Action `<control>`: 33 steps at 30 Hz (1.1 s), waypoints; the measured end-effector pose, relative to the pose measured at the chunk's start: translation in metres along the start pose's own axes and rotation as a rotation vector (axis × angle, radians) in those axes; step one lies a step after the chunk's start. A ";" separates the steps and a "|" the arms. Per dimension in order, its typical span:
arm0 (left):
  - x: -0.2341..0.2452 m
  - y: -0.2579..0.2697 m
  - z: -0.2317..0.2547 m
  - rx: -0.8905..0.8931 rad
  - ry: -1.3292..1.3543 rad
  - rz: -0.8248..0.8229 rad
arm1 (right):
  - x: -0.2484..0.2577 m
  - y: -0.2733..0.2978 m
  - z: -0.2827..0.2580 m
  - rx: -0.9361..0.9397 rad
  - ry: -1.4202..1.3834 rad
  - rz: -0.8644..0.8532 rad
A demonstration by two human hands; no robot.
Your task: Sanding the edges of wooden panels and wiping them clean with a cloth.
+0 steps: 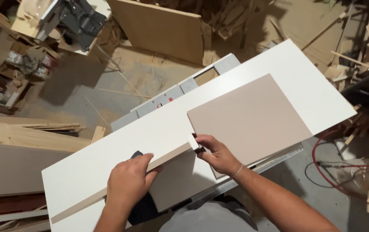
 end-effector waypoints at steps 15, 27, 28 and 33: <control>0.052 -0.008 0.158 -0.609 0.470 0.521 | 0.105 0.066 0.085 -0.198 0.162 0.420; 0.071 0.109 -0.071 0.192 -0.123 0.856 | 0.129 0.106 0.051 -0.332 0.405 0.429; 0.062 0.113 -0.069 0.199 -0.122 0.854 | 0.125 0.101 0.050 -0.333 0.407 0.423; 0.025 0.136 -0.086 0.518 0.197 0.821 | 0.105 0.077 0.049 -0.355 0.314 0.448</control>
Point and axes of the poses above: each hand's wrist, its own y-axis away from the middle knuckle, its own x-axis out of the back of the hand, z = x × y, the point moved 8 cm from there along -y, towards the middle knuckle, and after that the axes turned 13 degrees about x, right-handed, at the moved point
